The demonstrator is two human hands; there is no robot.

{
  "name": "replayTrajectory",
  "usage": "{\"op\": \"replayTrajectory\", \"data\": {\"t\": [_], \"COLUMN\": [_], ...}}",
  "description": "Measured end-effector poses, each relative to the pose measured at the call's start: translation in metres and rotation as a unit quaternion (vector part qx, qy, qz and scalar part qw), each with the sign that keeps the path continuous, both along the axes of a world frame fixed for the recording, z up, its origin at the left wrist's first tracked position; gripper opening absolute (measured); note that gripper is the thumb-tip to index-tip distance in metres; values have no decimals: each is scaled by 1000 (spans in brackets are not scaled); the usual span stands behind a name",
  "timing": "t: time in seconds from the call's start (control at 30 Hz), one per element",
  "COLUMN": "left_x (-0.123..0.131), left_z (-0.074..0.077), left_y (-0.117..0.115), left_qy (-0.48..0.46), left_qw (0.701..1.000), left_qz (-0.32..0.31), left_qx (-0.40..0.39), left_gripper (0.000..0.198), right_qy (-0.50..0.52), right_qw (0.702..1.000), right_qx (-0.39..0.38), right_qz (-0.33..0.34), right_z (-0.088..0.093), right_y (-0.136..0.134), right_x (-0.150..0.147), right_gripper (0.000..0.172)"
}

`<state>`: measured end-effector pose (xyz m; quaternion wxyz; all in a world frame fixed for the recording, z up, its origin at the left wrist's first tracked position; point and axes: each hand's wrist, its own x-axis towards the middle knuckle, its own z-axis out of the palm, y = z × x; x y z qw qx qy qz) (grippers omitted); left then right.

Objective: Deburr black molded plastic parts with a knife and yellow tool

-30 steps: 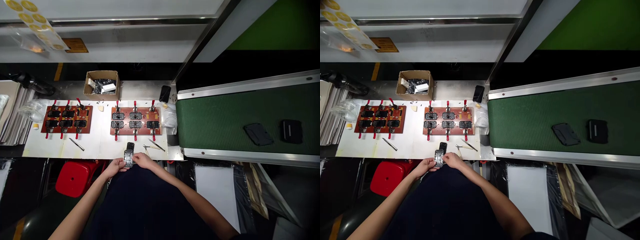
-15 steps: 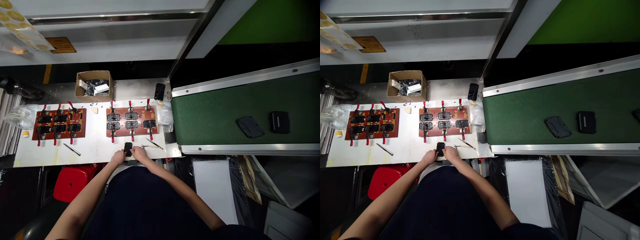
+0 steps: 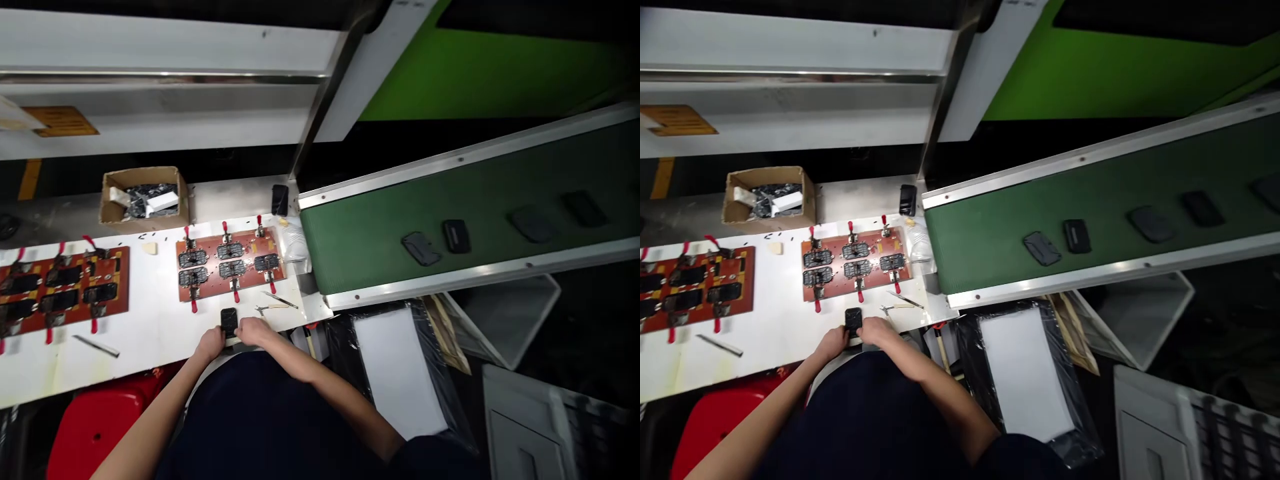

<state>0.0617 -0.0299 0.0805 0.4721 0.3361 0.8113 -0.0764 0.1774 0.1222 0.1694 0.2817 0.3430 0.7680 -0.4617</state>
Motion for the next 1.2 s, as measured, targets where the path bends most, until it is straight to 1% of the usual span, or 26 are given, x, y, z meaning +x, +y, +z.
{"op": "replayTrajectory", "data": {"t": [0.07, 0.1, 0.17, 0.2, 0.23, 0.3, 0.33, 0.37, 0.4, 0.47, 0.53, 0.6, 0.63, 0.7, 0.77, 0.8, 0.87, 0.9, 0.93, 0.97, 1.0, 1.03, 1.07, 1.1, 1.17, 1.2], "left_x": [0, 0, -1, -1, -1, -1, -2, -2, -2, -3, -2, 1, 5, 15, 28, 35, 45, 49, 50, 49, 47, 42, 36, 30, 15, 8], "left_z": [2, 4, 6, 8, 11, 18, 22, 28, 34, 47, 63, 82, 93, 120, 154, 173, 215, 236, 255, 273, 288, 300, 310, 317, 325, 327], "left_y": [2, 3, 3, 3, 2, 1, 0, -1, -3, -9, -15, -19, -19, -14, -4, 2, 9, 10, 9, 4, -3, -13, -25, -39, -70, -85], "left_qy": [-11, -16, -26, -30, -33, -37, -39, -41, -42, -46, -52, -67, -81, -127, -199, -242, -339, -385, -419, -443, -461, -474, -481, -485, -483, -479], "left_qw": [1000, 1000, 1000, 1000, 999, 999, 999, 999, 998, 996, 990, 980, 971, 947, 912, 890, 840, 815, 793, 774, 753, 730, 707, 686, 658, 655], "left_qz": [-5, -6, -6, -4, -1, 9, 17, 27, 40, 75, 121, 175, 204, 262, 311, 330, 345, 345, 344, 345, 353, 367, 384, 401, 422, 424], "left_qx": [-4, -5, -3, 0, 3, 10, 13, 16, 19, 29, 45, 72, 90, 133, 180, 202, 246, 261, 277, 292, 309, 328, 347, 366, 394, 403], "left_gripper": [32, 32, 31, 31, 31, 31, 30, 30, 29, 27, 27, 28, 29, 34, 42, 47, 53, 55, 56, 55, 52, 47, 41, 36, 29, 28], "right_qy": [44, 66, 98, 103, 101, 77, 64, 55, 49, 49, 64, 95, 118, 183, 260, 295, 344, 368, 399, 405, 401, 391, 377, 365, 345, 337], "right_qw": [999, 997, 985, 972, 951, 888, 854, 828, 811, 797, 792, 787, 789, 808, 836, 846, 855, 851, 810, 768, 719, 673, 644, 627, 609, 603], "right_qx": [5, 22, 96, 148, 210, 336, 386, 416, 432, 437, 425, 404, 383, 305, 187, 121, 11, -70, -222, -348, -454, -533, -580, -608, -640, -653], "right_qz": [-21, -41, -108, -153, -203, -303, -344, -371, -391, -414, -434, -457, -466, -470, -447, -427, -389, -367, -367, -353, -341, -333, -326, -323, -317, -311], "right_z": [28, 44, 78, 95, 111, 136, 143, 148, 150, 148, 143, 139, 138, 136, 135, 136, 141, 145, 151, 158, 165, 173, 179, 185, 194, 196], "right_y": [34, 57, 116, 148, 180, 237, 259, 277, 289, 300, 298, 287, 278, 247, 198, 167, 100, 67, 35, 7, -18, -39, -57, -73, -101, -114], "right_x": [26, 45, 90, 115, 140, 186, 205, 221, 234, 252, 259, 255, 248, 222, 184, 162, 118, 98, 80, 64, 50, 37, 26, 15, -4, -12], "right_gripper": [28, 28, 28, 25, 28, 38, 40, 44, 49, 60, 65, 71, 74, 69, 61, 63, 66, 65, 62, 59, 55, 53, 52, 51, 54, 56]}}
